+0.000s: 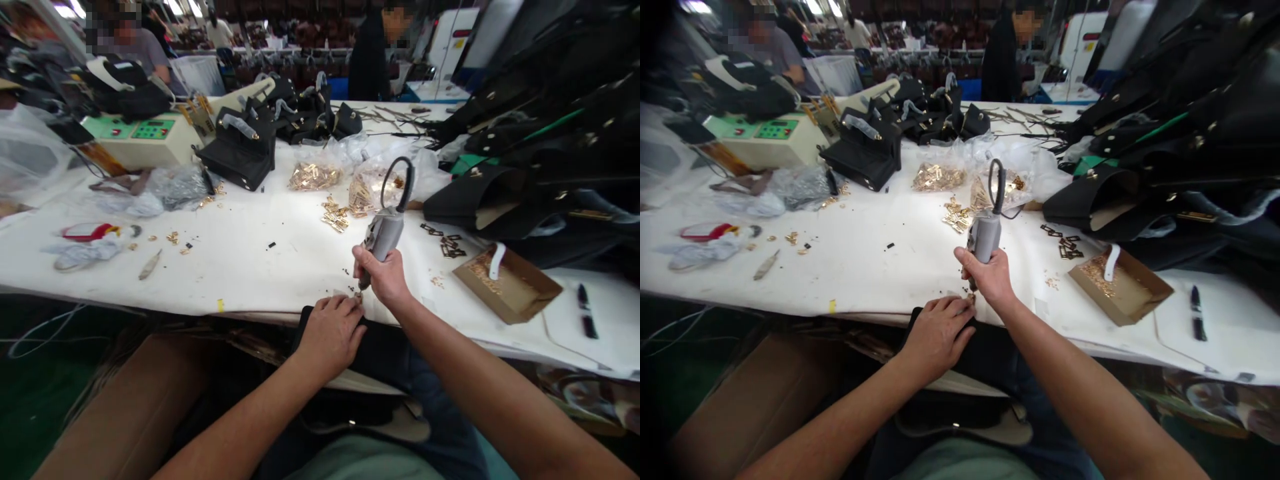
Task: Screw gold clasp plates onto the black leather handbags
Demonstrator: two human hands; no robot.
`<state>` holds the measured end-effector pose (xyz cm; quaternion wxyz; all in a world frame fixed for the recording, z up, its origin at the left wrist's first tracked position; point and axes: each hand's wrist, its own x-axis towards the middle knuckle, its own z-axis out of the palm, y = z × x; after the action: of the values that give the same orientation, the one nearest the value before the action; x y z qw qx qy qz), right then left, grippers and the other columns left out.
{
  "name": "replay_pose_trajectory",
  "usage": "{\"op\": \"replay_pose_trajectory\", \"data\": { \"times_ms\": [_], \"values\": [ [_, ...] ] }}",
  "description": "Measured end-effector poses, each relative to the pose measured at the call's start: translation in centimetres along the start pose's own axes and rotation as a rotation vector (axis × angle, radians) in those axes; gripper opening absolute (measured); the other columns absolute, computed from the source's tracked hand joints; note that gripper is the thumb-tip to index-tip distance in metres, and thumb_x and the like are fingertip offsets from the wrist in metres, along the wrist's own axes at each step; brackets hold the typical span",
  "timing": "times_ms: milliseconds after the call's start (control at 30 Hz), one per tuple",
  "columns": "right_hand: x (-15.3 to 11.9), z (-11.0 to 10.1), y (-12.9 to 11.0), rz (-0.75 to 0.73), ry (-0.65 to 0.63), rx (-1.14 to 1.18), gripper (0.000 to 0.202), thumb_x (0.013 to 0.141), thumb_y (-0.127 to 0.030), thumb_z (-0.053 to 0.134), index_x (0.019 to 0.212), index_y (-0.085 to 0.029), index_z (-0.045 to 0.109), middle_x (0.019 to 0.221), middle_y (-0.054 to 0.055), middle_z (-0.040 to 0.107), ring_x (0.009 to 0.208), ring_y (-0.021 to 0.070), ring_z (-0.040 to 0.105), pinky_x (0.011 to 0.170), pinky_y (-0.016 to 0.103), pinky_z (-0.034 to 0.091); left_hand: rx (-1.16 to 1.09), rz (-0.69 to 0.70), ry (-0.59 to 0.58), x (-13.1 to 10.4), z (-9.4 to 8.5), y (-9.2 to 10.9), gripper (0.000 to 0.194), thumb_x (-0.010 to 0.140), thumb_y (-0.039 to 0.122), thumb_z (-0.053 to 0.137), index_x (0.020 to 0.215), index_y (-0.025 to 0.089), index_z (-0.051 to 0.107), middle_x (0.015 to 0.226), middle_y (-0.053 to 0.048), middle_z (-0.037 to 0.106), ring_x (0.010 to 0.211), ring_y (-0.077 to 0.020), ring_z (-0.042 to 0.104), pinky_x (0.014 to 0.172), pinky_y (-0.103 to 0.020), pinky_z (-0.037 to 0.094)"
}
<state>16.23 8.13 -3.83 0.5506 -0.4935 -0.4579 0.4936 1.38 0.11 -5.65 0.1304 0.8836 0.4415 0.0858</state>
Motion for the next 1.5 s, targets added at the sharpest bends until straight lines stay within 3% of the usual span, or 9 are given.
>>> {"op": "replay_pose_trajectory", "data": {
  "times_ms": [100,267,367,500,767,1000,1133,1300,1500],
  "values": [
    [0.0,-2.8,-2.1,-0.146,0.165,0.112,0.041,0.078,-0.056,0.079,0.072,-0.019,0.063,0.054,-0.001,0.059,0.043,0.0136,0.053,0.038,0.025,0.042,0.033,0.026,0.019,0.1,0.1,-0.2,0.027,0.099,0.024,0.055,0.125,0.025,0.064,0.136,-0.004,0.065,0.124,-0.0261,0.056,0.099,-0.047,0.047],
    [0.0,-10.5,-5.0,-0.322,0.367,0.090,0.034,0.075,-0.047,0.085,0.080,-0.018,0.067,0.056,-0.003,0.058,0.047,0.0124,0.055,0.047,0.024,0.048,0.027,0.063,0.053,0.4,0.3,-0.7,0.028,0.095,0.019,0.061,0.122,0.022,0.067,0.135,-0.005,0.067,0.121,-0.0263,0.060,0.098,-0.045,0.050],
    [-0.4,-14.3,-4.7,-0.300,0.457,0.028,0.035,0.073,-0.045,0.087,0.081,-0.017,0.068,0.056,-0.004,0.058,0.048,0.0116,0.053,0.046,0.023,0.045,0.009,0.069,0.079,0.7,0.4,-0.9,0.027,0.093,0.017,0.065,0.119,0.022,0.070,0.131,-0.005,0.070,0.119,-0.0258,0.063,0.098,-0.044,0.051],
    [-0.6,-16.3,-2.8,-0.255,0.572,-0.003,0.035,0.073,-0.045,0.086,0.084,-0.016,0.070,0.054,-0.003,0.059,0.047,0.0122,0.054,0.044,0.022,0.042,0.031,0.064,0.109,0.8,0.5,-0.6,0.028,0.091,0.015,0.065,0.118,0.022,0.071,0.128,-0.004,0.072,0.117,-0.0262,0.064,0.099,-0.045,0.049],
    [0.9,-17.0,-1.1,-0.229,0.648,-0.089,0.035,0.074,-0.048,0.082,0.079,-0.017,0.068,0.052,-0.003,0.060,0.044,0.0116,0.053,0.043,0.022,0.042,0.174,0.026,0.126,0.7,0.1,0.8,0.026,0.091,0.012,0.063,0.111,0.025,0.073,0.133,-0.004,0.069,0.113,-0.0315,0.063,0.087,-0.051,0.048],
    [1.5,-16.9,0.3,-0.172,0.654,-0.103,0.038,0.071,-0.050,0.084,0.078,-0.017,0.067,0.051,-0.003,0.059,0.040,0.0114,0.050,0.036,0.022,0.037,-0.010,0.036,0.136,0.5,1.3,-1.1,0.026,0.094,0.018,0.064,0.117,0.025,0.073,0.133,-0.003,0.069,0.111,-0.0269,0.063,0.084,-0.043,0.053],
    [0.9,-16.0,-0.8,-0.210,0.642,-0.056,0.036,0.072,-0.047,0.084,0.079,-0.017,0.066,0.051,-0.004,0.058,0.042,0.0116,0.052,0.038,0.022,0.039,-0.062,0.010,0.152,0.6,1.6,-1.3,0.024,0.093,0.020,0.065,0.115,0.026,0.074,0.130,-0.002,0.071,0.110,-0.0270,0.063,0.085,-0.044,0.053],
    [-0.2,-12.3,-3.5,-0.278,0.509,0.116,0.034,0.076,-0.044,0.084,0.081,-0.018,0.063,0.055,-0.005,0.055,0.044,0.0105,0.051,0.043,0.022,0.044,-0.095,-0.026,0.156,0.6,1.1,-0.7,0.020,0.095,0.028,0.064,0.113,0.025,0.074,0.129,-0.003,0.071,0.111,-0.0266,0.062,0.086,-0.044,0.052],
    [-1.6,-5.7,-3.8,-0.162,0.335,0.320,0.036,0.077,-0.045,0.083,0.077,-0.020,0.058,0.059,-0.006,0.052,0.047,0.0096,0.050,0.045,0.023,0.045,-0.113,-0.076,0.141,0.1,0.4,0.3,0.028,0.096,0.043,0.063,0.114,0.025,0.074,0.131,-0.004,0.070,0.114,-0.0275,0.061,0.087,-0.045,0.051]
  ]
}}
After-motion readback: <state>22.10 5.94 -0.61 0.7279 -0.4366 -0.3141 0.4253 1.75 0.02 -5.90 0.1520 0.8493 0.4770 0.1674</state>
